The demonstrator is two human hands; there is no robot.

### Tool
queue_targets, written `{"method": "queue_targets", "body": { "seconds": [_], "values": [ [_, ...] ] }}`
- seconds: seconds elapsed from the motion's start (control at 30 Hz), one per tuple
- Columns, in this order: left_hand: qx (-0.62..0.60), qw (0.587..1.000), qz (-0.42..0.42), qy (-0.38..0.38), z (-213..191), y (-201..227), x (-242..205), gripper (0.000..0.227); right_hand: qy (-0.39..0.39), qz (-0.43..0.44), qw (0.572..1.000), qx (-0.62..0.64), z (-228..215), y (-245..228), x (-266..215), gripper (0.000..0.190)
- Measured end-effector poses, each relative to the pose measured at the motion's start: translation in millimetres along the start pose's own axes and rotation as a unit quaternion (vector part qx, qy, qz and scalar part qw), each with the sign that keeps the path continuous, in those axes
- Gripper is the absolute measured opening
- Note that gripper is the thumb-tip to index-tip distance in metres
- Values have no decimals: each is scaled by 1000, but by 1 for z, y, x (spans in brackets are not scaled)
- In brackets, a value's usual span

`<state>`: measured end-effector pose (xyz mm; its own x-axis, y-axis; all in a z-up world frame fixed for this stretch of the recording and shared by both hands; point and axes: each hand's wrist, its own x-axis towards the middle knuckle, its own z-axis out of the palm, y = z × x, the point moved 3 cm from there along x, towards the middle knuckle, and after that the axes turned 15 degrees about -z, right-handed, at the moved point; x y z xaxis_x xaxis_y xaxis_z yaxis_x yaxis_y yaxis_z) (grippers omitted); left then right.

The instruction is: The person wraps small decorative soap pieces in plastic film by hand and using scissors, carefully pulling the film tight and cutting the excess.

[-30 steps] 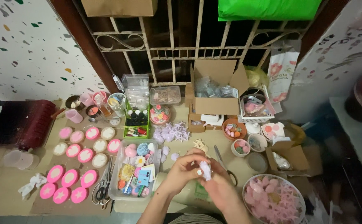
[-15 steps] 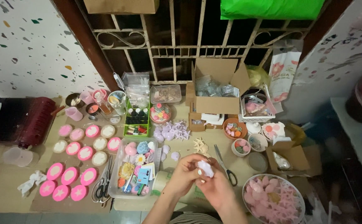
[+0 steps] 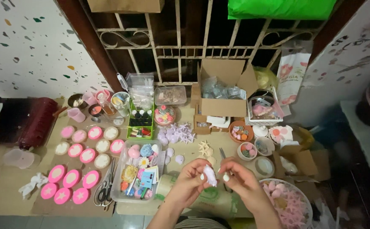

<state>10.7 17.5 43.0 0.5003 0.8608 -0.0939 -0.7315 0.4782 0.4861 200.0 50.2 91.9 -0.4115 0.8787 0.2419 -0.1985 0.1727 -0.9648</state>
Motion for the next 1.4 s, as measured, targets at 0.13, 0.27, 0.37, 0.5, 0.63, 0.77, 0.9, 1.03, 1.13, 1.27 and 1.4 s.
{"method": "queue_targets", "body": {
  "seconds": [0.13,0.27,0.37,0.5,0.63,0.77,0.9,1.03,1.13,1.27,1.4],
  "values": [
    [-2,1000,2,-6,1,-2,0,35,-45,22,998,37,10,-11,3,14],
    [0,1000,-3,2,1,-4,2,36,-70,1,996,58,17,-17,7,10],
    [-3,1000,-9,3,-1,-7,1,37,-78,-8,995,61,20,-14,7,9],
    [-9,1000,-9,-24,-4,-10,-1,39,-63,0,996,62,22,-15,5,11],
    [-2,999,-7,-37,-4,-9,2,40,-36,41,996,69,17,11,5,13],
    [19,1000,-10,4,-7,-8,5,38,-13,45,994,102,16,33,7,8],
    [65,996,10,63,8,1,3,34,-12,88,980,177,22,29,9,17],
    [147,985,41,86,10,7,1,30,49,180,943,277,23,59,0,39],
    [210,973,26,97,6,7,0,28,107,225,873,418,20,105,-20,30],
    [235,964,5,122,-2,-6,1,29,170,301,785,515,6,168,-46,23],
    [138,953,5,268,-31,-31,12,31,212,283,816,457,0,187,-56,26]
  ]
}}
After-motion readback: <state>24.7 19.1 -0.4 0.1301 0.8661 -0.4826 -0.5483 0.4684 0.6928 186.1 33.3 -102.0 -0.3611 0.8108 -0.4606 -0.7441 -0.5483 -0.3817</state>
